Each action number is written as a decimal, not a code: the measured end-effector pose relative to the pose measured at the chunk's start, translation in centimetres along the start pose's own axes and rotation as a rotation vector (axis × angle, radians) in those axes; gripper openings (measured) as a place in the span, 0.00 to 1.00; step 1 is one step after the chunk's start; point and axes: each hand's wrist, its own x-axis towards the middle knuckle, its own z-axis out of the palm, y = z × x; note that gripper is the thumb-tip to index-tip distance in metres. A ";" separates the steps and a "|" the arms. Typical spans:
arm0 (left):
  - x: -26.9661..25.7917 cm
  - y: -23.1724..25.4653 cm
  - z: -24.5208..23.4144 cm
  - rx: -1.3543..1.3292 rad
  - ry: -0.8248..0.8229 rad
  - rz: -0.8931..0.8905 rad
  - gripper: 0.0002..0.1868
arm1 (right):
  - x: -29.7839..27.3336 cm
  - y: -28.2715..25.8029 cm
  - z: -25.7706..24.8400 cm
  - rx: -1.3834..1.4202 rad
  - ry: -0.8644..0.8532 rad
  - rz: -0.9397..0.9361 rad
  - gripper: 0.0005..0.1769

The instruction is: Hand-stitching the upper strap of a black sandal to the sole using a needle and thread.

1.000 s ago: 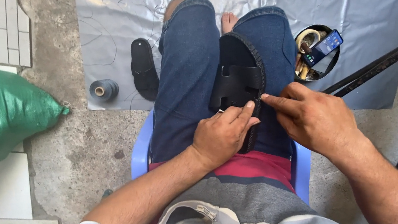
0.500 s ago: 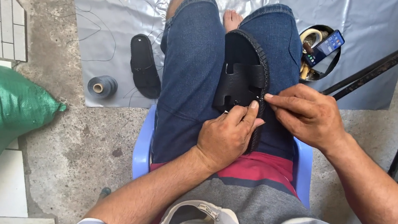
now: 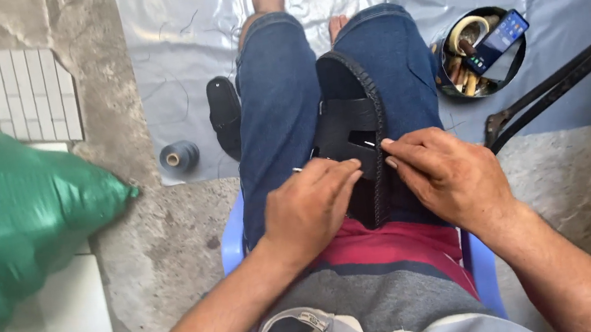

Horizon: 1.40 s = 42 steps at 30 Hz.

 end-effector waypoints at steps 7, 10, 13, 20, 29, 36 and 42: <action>4.5 0.8 -5.6 -0.158 -0.348 0.025 0.03 | 0.3 0.1 -0.2 0.143 -0.021 0.071 0.07; 5.7 0.8 -5.0 -0.523 -0.445 -0.036 0.04 | -0.2 0.2 0.4 0.203 -0.015 0.124 0.07; 5.3 0.7 -2.3 -1.107 -0.518 -0.554 0.09 | -0.5 0.4 0.8 0.230 -0.004 0.163 0.07; 4.7 0.6 -1.5 -0.226 -0.237 -0.082 0.10 | -0.6 0.3 0.6 0.293 0.002 0.184 0.08; 4.8 1.4 -1.1 -0.098 -0.254 -0.127 0.10 | -1.3 -0.2 1.6 0.285 0.051 0.211 0.09; 5.2 2.0 -2.7 0.202 -0.323 0.324 0.12 | -1.5 -0.1 1.4 0.248 0.064 0.191 0.10; 5.8 -1.0 -1.7 -0.552 -0.531 -0.227 0.15 | -0.1 0.2 -3.1 0.080 -0.319 0.141 0.22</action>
